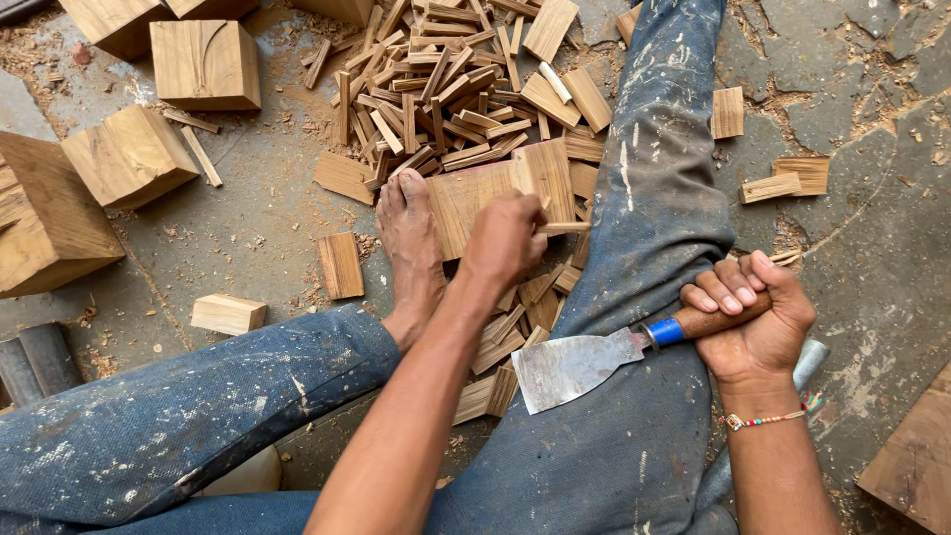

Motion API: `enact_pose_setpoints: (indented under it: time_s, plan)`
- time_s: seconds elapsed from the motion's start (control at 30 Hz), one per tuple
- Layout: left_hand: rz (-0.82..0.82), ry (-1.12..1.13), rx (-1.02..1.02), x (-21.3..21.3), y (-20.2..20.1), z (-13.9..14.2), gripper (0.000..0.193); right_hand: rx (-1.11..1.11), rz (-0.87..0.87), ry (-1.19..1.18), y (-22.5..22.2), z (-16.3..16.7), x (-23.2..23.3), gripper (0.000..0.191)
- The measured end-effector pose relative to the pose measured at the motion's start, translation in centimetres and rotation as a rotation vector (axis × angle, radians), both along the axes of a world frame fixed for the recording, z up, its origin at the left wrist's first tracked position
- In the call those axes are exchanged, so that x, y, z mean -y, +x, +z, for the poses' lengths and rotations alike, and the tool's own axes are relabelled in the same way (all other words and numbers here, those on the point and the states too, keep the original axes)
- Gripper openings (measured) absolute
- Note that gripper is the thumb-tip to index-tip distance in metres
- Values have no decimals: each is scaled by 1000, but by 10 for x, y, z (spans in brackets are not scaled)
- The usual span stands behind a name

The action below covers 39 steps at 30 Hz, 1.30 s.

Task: The person carves wood blocks using a chisel by hand while sitting on the floor. The person holds a wood block with one hand and a foot, then strikes the block with the chisel to remove thin slices of wood.

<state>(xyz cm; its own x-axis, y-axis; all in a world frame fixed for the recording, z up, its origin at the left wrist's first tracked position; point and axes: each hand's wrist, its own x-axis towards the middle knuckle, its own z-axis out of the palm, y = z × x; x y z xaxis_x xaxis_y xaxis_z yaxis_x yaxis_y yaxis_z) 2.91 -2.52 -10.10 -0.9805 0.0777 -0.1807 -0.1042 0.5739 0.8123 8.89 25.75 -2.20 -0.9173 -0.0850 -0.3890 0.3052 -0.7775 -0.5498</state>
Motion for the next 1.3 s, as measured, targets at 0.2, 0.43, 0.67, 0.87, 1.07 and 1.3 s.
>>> enact_pose_setpoints:
  time_s: [0.2,0.43,0.67,0.87,1.07,1.3]
  plan:
    - [461,305,-89,64,-8,51,52,-4,-2,6,2,-3,-2,37]
    - [368,3,-18,77,12,54,35,-16,10,-8,2,-5,-1,36]
    - [-311,-676,336,30,40,51,29,-11,2,-1,1,-4,-2,36]
    - [-86,-825,148,-20,70,31,41,-9,5,11,1,-4,-1,36]
    - [18,-476,74,-4,72,8,30,-15,10,-10,2,-3,0,37]
    - [-223,-72,465,29,47,26,41,-8,4,-5,1,-1,1,36]
